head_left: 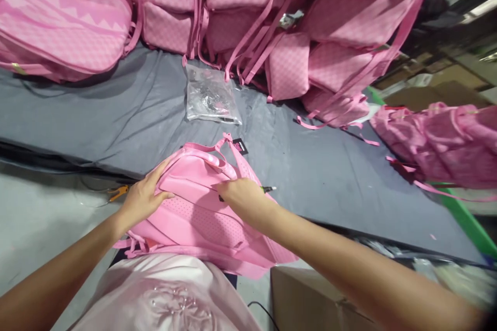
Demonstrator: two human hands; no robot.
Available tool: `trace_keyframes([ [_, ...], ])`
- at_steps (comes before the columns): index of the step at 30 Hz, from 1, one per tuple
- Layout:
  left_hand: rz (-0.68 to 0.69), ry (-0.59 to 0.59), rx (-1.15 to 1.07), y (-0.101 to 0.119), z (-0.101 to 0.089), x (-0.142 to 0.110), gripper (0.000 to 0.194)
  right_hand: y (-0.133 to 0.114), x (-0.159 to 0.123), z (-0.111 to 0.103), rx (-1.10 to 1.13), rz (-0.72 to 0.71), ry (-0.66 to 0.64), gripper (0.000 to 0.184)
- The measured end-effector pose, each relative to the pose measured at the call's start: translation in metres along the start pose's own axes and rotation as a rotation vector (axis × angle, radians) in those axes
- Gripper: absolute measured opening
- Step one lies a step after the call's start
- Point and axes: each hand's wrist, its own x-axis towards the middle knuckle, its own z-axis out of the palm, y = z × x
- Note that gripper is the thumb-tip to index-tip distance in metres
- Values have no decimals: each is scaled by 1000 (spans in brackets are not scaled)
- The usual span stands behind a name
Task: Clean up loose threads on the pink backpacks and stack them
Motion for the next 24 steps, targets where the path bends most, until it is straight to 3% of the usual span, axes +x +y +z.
trace_keyframes([
  [4, -37, -25, -38, 0, 11, 0, 78, 25, -28, 4, 153, 158, 89, 24],
  [7, -26, 13, -103, -5, 9, -3, 78, 61, -27, 8, 327, 460, 399, 18],
  [9, -34, -20, -217, -6, -5, 0, 76, 93, -14, 23, 423, 674, 533, 22],
  [12, -127, -104, -468, -1, -40, 22, 67, 135, 25, 55, 571, 782, 342, 30],
  [14, -147, 7, -463, 10, -59, 52, 63, 155, 57, 75, 624, 807, 286, 36],
  [16, -39, 139, -292, 26, -63, 95, 57, 166, 85, 89, 666, 818, 268, 38],
  [17, 50, 140, -180, 33, -58, 120, 52, 169, 95, 95, 692, 816, 252, 36],
  [19, 213, 71, 52, 45, -37, 175, 44, 174, 107, 104, 755, 796, 204, 26],
  [21, 290, 26, 285, 50, -6, 227, 53, 177, 109, 111, 815, 776, 162, 14],
  [24, 317, 37, 545, 49, 37, 286, 76, 179, 106, 111, 827, 799, 210, 27],
])
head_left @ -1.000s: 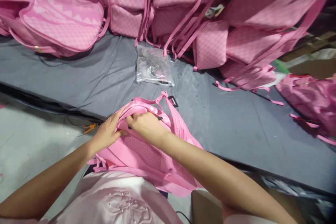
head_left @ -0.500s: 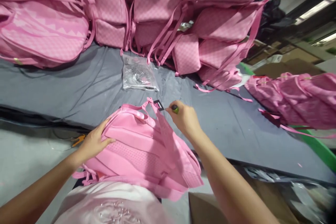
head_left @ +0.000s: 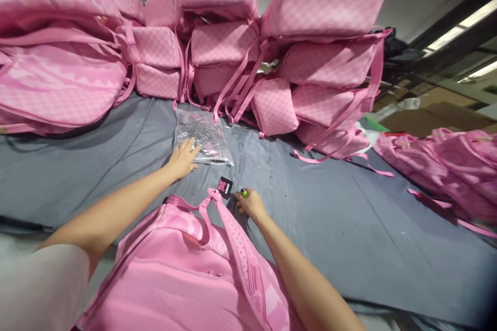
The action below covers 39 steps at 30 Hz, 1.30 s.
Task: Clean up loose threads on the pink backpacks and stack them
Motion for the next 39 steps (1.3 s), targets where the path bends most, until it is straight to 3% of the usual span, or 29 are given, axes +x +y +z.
trace_keyframes([
  [2, 28, -4, 98, 0, 20, 22, 68, -7, 0, -4, -42, -59, 95, 47],
  [5, 35, -26, 141, -4, 30, 36, 30, -26, 8, -14, -168, -135, 105, 72],
  [8, -5, -9, 106, -5, 23, 42, 26, -40, 26, -22, -121, -71, 24, 63],
  [14, -39, 80, 33, -1, 1, 46, 24, -35, 40, -26, 550, 43, -206, 17],
  [17, -2, 112, 3, 5, -7, 44, 25, -41, 37, -33, 774, 54, -285, 18],
  [22, 37, 123, -70, 29, -24, 31, 26, -80, 42, -33, 1094, 47, -231, 18],
  [26, 34, 49, -246, 40, -43, 11, 29, -96, 37, -26, 1170, 28, -213, 11],
  [28, 37, 73, -440, 31, -54, -10, 43, -86, 24, -27, 1058, 4, -234, 5],
  [30, -18, 68, -694, 13, -63, -47, 55, -66, 9, -32, 795, -65, -157, 6],
  [34, -258, -190, -1168, -13, -74, -164, 88, -34, -12, -36, 57, -228, 270, 45],
  [37, -424, -271, -1164, -6, -69, -250, 97, -40, -4, -28, -272, -292, 341, 70],
  [39, -526, -226, -1023, 8, -60, -284, 101, -55, 12, -25, -392, -337, 282, 62],
])
